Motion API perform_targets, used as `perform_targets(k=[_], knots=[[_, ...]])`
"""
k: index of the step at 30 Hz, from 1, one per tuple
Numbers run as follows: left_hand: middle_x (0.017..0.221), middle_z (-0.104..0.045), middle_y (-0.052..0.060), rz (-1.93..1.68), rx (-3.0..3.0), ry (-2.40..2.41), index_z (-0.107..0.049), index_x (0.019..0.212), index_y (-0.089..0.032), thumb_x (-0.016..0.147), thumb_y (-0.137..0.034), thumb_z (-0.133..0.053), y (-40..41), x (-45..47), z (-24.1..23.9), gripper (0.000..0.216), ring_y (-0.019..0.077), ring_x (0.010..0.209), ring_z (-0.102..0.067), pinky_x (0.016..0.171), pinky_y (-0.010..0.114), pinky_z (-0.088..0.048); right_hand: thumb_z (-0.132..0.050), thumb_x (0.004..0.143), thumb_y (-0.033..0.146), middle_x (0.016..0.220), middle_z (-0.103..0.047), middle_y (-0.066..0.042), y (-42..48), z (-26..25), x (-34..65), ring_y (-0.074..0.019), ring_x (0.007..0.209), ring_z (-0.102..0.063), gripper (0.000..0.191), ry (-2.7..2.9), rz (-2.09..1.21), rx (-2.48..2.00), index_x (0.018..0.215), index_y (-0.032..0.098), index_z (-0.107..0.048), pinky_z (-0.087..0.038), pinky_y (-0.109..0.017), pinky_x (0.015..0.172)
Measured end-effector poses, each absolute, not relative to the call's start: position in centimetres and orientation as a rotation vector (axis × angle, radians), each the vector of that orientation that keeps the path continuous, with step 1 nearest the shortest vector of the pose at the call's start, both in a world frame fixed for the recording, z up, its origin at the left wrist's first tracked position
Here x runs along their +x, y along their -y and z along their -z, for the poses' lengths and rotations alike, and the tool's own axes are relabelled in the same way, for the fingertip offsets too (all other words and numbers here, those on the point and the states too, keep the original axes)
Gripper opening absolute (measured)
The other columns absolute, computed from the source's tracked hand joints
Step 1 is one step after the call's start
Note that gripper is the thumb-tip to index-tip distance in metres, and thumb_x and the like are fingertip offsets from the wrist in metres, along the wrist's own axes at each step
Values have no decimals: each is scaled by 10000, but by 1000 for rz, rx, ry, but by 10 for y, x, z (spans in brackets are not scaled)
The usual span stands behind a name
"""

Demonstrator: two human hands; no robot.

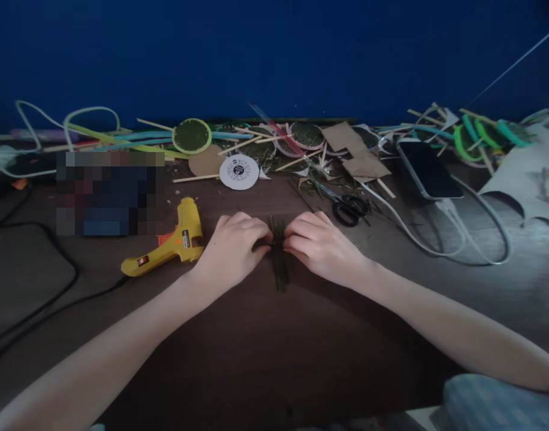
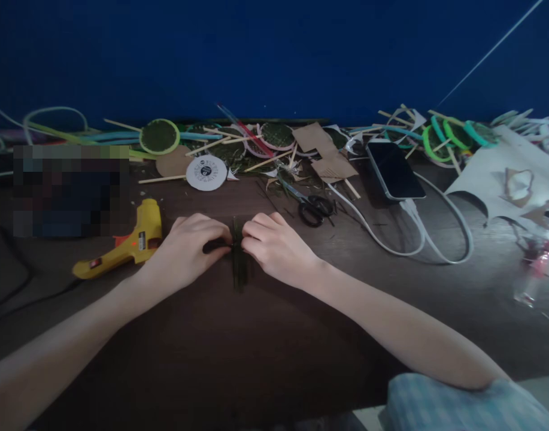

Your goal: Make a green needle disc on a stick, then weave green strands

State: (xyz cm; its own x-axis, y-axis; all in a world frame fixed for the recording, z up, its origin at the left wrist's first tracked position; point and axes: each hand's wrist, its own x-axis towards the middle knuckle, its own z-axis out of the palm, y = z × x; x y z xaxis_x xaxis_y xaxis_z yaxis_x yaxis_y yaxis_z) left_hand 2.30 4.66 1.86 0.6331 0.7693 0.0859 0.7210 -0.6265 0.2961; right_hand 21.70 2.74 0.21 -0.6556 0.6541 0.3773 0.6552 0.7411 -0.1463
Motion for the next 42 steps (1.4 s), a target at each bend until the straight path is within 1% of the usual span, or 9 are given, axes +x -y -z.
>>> perform_targets(k=[7,11,16,21,28,33,36,42], knots=[[864,-658,20,-321,2649,-1231,-589,803,-181,802,-196,-586,-44,25,-19,15,226,891,-551,745,354,-345,-465,889,153,816,-616,-59,-27,-1,217,-182,827,-464,228,2542,-41,-993,746,150,-641,-301,-319,681],[861,-658,16,-320,2641,-1236,-585,798,-183,798,-195,-593,-43,25,-19,14,225,888,-550,742,352,-344,-493,880,168,816,-625,-57,-28,0,218,-177,823,-473,211,2518,-57,-992,740,141,-648,-310,-316,679],[869,-661,5,-313,2601,-1226,-599,806,-205,805,-215,-583,-45,22,-21,19,223,896,-550,758,357,-340,-546,858,200,809,-632,-41,-31,-4,221,-166,807,-505,169,2475,-174,-998,746,151,-663,-313,-308,667],[886,-662,8,-272,2586,-1209,-600,830,-209,788,-202,-588,-46,21,-23,44,234,920,-552,769,362,-340,-579,833,203,807,-628,-51,-29,-7,221,-180,819,-509,146,2509,-137,-970,730,135,-656,-317,-309,672],[919,-655,4,-274,2540,-1233,-593,834,-204,765,-200,-612,-46,21,-22,71,233,937,-542,776,367,-344,-522,871,210,800,-622,-55,-29,-5,221,-179,818,-488,198,2552,-93,-939,715,146,-627,-309,-313,676],[932,-651,-1,-280,2507,-1234,-584,835,-214,759,-215,-620,-47,21,-21,84,238,954,-530,787,375,-342,-495,881,174,790,-615,-60,-31,-4,221,-175,819,-476,223,2571,-75,-891,691,139,-607,-309,-310,675],[939,-650,2,-289,2506,-1235,-581,839,-219,765,-214,-598,-47,21,-20,76,241,959,-528,792,380,-343,-502,874,157,792,-613,-62,-31,-3,222,-177,819,-473,210,2572,-72,-880,692,134,-603,-312,-308,672],[937,-649,15,-291,2495,-1241,-574,831,-220,774,-205,-557,-45,22,-21,61,248,960,-527,801,394,-346,-485,886,181,810,-617,-64,-31,-2,222,-178,823,-474,216,2554,-142,-932,717,141,-614,-323,-317,679]])
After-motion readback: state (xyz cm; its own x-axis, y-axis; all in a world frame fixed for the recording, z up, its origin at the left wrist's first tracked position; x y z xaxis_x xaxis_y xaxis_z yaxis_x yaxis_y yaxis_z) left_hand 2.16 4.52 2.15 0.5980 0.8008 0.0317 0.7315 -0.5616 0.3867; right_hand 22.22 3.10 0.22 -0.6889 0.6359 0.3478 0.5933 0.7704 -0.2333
